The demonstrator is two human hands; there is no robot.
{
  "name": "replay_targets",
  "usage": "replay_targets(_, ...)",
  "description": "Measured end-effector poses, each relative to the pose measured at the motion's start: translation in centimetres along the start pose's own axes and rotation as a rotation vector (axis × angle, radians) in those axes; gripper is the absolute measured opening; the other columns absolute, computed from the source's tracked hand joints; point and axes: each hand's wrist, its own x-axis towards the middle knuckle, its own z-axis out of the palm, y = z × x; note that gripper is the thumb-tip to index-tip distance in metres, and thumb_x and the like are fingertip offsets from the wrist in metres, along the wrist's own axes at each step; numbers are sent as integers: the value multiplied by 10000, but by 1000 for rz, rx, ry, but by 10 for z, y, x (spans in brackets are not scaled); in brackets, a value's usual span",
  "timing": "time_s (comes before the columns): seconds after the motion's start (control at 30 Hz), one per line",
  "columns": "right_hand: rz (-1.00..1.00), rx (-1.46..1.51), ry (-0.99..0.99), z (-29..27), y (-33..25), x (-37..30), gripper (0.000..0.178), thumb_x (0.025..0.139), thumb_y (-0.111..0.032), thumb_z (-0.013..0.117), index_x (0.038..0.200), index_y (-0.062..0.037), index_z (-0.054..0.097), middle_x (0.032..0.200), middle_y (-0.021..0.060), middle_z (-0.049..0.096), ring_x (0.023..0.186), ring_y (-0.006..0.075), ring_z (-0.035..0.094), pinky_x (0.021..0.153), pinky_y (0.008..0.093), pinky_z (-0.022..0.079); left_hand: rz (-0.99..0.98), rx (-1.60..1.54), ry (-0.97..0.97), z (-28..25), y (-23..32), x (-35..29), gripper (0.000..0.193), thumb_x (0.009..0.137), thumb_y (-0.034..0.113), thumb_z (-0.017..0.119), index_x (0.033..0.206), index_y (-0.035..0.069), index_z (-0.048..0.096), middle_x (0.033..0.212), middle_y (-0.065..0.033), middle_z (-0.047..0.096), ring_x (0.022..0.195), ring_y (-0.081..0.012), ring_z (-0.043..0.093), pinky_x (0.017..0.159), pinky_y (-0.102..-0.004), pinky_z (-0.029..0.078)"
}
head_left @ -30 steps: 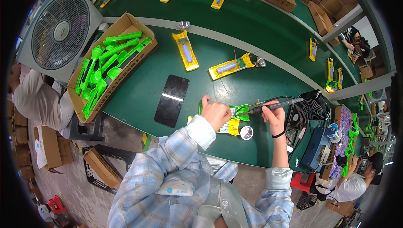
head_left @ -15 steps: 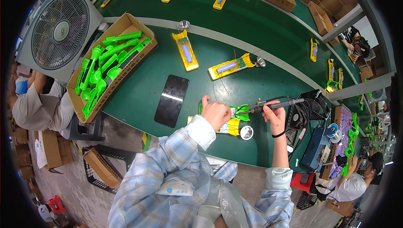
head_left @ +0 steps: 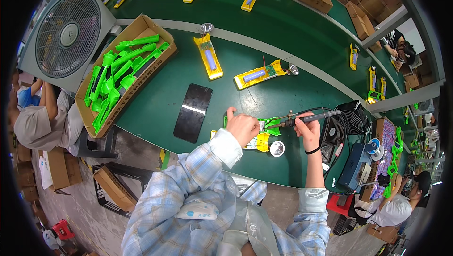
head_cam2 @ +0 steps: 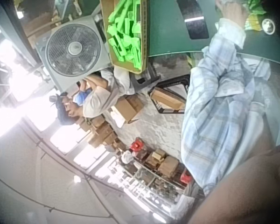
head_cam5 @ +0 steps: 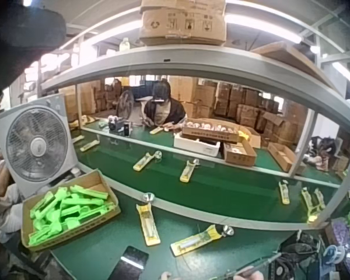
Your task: The person solders circuit boards inside flashlight casings using a soldering iron, attaches plastic casing pieces onto the assemblies, places assembled flashlights onto a conveyor belt, and solders additional flashlight parts.
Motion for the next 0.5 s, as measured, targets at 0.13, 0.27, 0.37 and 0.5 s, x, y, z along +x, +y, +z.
replay_targets(0.13,-7,8,2,-1,-1,-1,156,785,-99,593,878,-1,514,624,50,522,485,71,444,430,187,330,-8,-2,-11,1,0,0,135,722,146,538,641,110,640,633,-74,605,672,-211,582,884,-484,218)
replay_targets(0.27,-34,30,38,-5,-1,-3,180,786,-115,597,885,8,511,637,52,523,501,73,453,433,187,339,-1,-4,-3,1,0,-2,136,726,147,536,640,109,635,642,-70,607,686,-209,581,885,-485,217)
replay_targets(0.37,-17,1,31,-8,-2,-5,191,787,-125,600,886,12,513,640,53,522,506,74,457,435,184,343,-7,-6,-19,0,-1,-2,134,731,149,534,645,106,627,654,-67,606,705,-205,580,886,-488,216)
replay_targets(0.5,-28,9,31,-9,-2,-7,194,786,-130,604,884,11,516,637,53,523,502,74,457,435,182,343,-6,-26,-15,-1,2,-3,125,734,149,536,650,106,618,665,-60,604,721,-205,577,882,-496,217)
